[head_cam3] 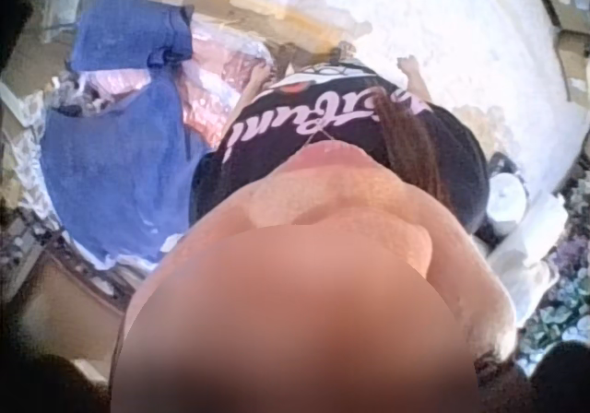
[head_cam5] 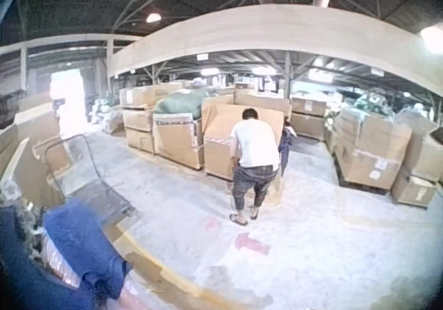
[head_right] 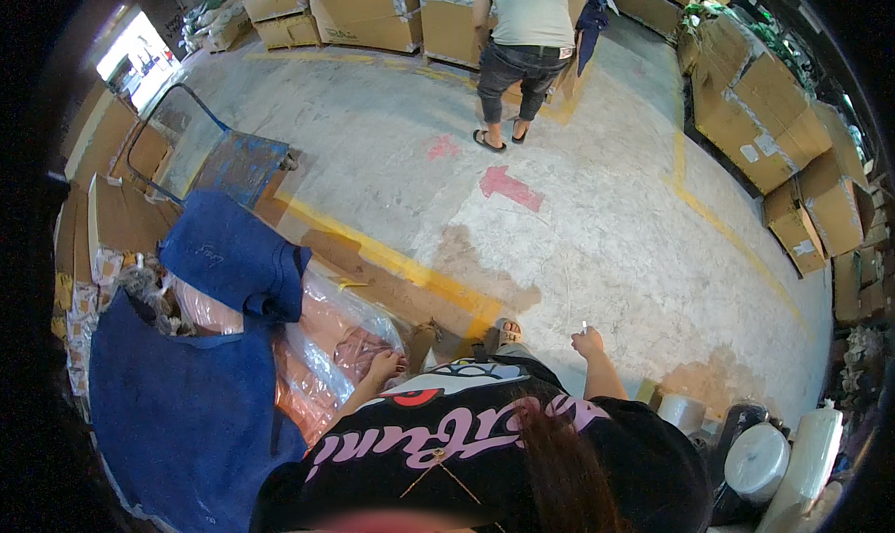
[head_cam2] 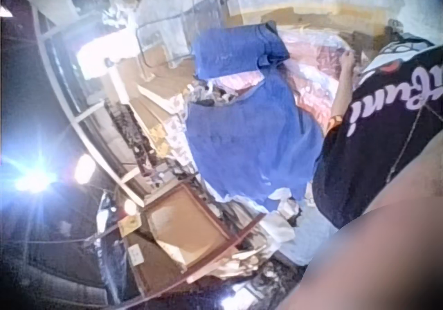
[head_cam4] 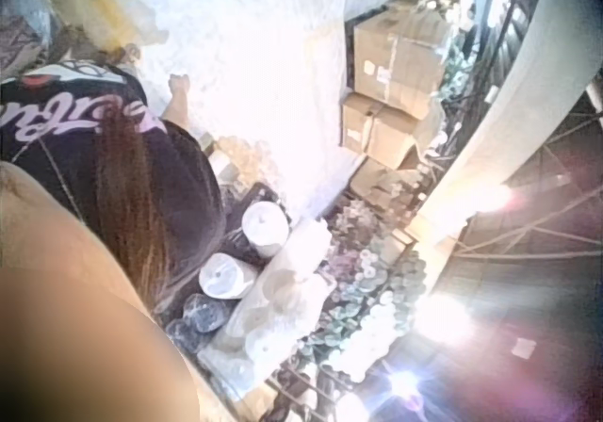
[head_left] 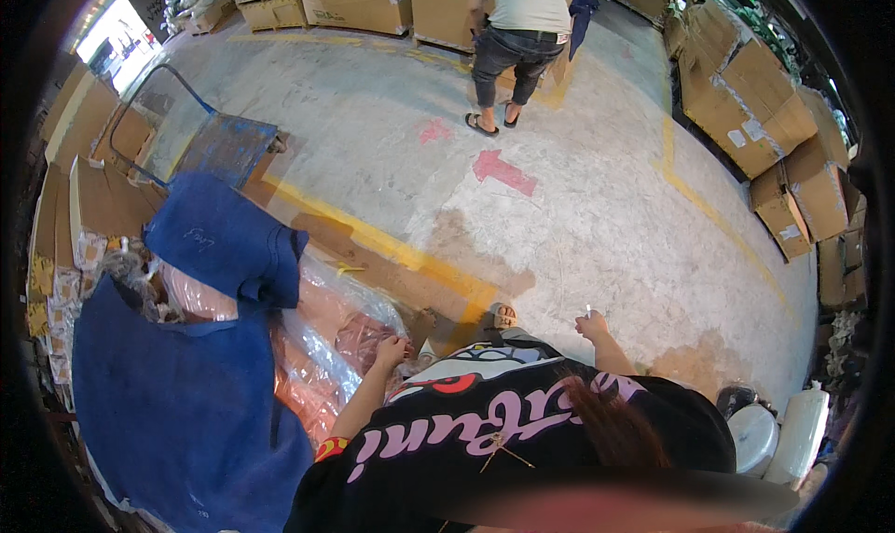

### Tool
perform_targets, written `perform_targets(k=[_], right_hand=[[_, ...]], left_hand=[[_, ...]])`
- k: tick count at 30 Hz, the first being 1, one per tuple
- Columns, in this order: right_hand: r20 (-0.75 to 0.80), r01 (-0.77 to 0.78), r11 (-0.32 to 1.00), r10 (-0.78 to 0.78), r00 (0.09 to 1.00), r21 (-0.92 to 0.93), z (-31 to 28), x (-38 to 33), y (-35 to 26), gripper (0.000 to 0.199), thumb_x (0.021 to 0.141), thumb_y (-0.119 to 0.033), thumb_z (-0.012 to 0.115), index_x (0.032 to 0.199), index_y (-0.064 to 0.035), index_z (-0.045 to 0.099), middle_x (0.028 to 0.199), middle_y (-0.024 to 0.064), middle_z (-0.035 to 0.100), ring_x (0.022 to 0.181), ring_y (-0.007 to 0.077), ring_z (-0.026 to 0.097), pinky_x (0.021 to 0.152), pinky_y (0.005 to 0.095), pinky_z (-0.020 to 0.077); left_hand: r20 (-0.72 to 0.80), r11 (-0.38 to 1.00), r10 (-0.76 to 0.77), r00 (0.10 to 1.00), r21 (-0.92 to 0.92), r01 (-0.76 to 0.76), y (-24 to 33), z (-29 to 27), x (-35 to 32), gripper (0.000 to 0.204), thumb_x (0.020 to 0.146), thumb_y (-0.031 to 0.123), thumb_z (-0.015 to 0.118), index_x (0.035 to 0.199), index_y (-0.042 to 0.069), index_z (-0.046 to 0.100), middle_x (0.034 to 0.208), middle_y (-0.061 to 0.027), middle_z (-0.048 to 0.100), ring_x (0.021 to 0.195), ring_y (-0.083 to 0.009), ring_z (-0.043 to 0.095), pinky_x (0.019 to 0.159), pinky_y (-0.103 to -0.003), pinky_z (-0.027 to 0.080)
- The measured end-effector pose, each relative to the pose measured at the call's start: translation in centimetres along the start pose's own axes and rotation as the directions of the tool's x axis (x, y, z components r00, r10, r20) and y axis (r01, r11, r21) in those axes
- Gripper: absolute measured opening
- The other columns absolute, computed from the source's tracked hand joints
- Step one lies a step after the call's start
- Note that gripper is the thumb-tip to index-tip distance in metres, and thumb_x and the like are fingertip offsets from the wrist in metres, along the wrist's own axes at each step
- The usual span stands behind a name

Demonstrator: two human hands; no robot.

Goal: The person unfolds and inspects large pieces of blue fabric in a warehouse. They use a white marker to write on the fabric and then fold it before placing it on a pile. A coworker is also seen handling similar fabric nearby.

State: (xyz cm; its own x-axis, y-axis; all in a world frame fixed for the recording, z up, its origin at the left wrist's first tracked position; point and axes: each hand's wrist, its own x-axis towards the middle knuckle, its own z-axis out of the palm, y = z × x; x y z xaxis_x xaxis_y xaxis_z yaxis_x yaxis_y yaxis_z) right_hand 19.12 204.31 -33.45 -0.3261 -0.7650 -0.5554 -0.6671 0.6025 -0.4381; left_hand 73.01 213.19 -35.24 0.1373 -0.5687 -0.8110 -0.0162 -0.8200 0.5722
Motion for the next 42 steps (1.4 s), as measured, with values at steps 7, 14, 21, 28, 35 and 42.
perform_targets(k=[7, 14, 21, 28, 35, 42], right_hand=[[0.022, -0.132, 0.971, 0.130, 0.991, 0.200, -4.7, 6.9, 3.4, 0.020, 0.078, -0.017, 0.063, 0.082, 0.0022, 0.057, 0.066, 0.0124, 0.065, 0.057, 0.0194, 0.065, 0.045, 0.0321, 0.0496], [-0.040, -0.228, 0.890, 0.265, 0.963, 0.395, -10.5, 12.4, 9.4, 0.022, 0.077, -0.016, 0.063, 0.084, 0.0029, 0.055, 0.065, 0.0127, 0.065, 0.055, 0.0200, 0.064, 0.047, 0.0329, 0.0501], [-0.017, -0.374, 0.807, 0.429, 0.903, 0.456, -12.0, 17.2, 10.0, 0.023, 0.078, -0.017, 0.065, 0.086, 0.0023, 0.056, 0.068, 0.0124, 0.066, 0.055, 0.0193, 0.064, 0.048, 0.0325, 0.0498], [-0.034, -0.270, 0.908, 0.296, 0.955, 0.320, -14.2, 23.8, 6.0, 0.019, 0.081, -0.018, 0.062, 0.083, -0.0001, 0.058, 0.068, 0.0096, 0.066, 0.058, 0.0177, 0.065, 0.048, 0.0314, 0.0503], [-0.169, -0.241, 0.906, 0.313, 0.934, 0.348, -21.5, 30.1, 3.8, 0.024, 0.076, -0.021, 0.065, 0.079, 0.0010, 0.056, 0.066, 0.0123, 0.067, 0.061, 0.0236, 0.066, 0.061, 0.0369, 0.0515], [0.085, -0.331, 0.888, 0.321, 0.943, 0.320, -26.9, 40.1, 5.3, 0.026, 0.077, -0.024, 0.064, 0.079, 0.0009, 0.057, 0.067, 0.0130, 0.067, 0.059, 0.0204, 0.066, 0.062, 0.0362, 0.0527]], left_hand=[[-0.026, 0.952, 0.103, 0.994, 0.292, -0.091, 5.2, 5.5, 3.2, 0.028, 0.089, 0.027, 0.056, 0.091, 0.000, 0.066, 0.081, -0.0123, 0.069, 0.070, -0.0210, 0.067, 0.062, -0.032, 0.051], [0.129, 0.613, 0.179, 0.975, 0.761, -0.213, 13.2, 11.3, 6.2, 0.036, 0.086, 0.034, 0.057, 0.093, 0.001, 0.068, 0.091, -0.0195, 0.068, 0.088, -0.0302, 0.066, 0.076, -0.039, 0.050], [0.231, 0.601, 0.219, 0.948, 0.733, -0.318, 22.9, 17.3, 11.5, 0.039, 0.086, 0.038, 0.059, 0.097, 0.001, 0.067, 0.090, -0.0187, 0.068, 0.089, -0.0320, 0.065, 0.079, -0.040, 0.049], [0.261, 0.438, 0.127, 0.957, 0.851, -0.290, 31.9, 20.3, 20.4, 0.040, 0.086, 0.039, 0.054, 0.094, 0.002, 0.067, 0.089, -0.0194, 0.068, 0.089, -0.0326, 0.065, 0.079, -0.042, 0.049], [0.292, 0.508, 0.241, 0.926, 0.775, -0.376, 40.8, 26.5, 25.2, 0.037, 0.085, 0.037, 0.057, 0.092, 0.002, 0.066, 0.084, -0.0154, 0.069, 0.085, -0.0296, 0.066, 0.078, -0.040, 0.050], [0.165, 0.708, 0.282, 0.945, 0.629, -0.322, 41.8, 35.4, 25.3, 0.035, 0.089, 0.034, 0.055, 0.095, 0.000, 0.065, 0.084, -0.0116, 0.069, 0.077, -0.0218, 0.064, 0.071, -0.035, 0.050]])
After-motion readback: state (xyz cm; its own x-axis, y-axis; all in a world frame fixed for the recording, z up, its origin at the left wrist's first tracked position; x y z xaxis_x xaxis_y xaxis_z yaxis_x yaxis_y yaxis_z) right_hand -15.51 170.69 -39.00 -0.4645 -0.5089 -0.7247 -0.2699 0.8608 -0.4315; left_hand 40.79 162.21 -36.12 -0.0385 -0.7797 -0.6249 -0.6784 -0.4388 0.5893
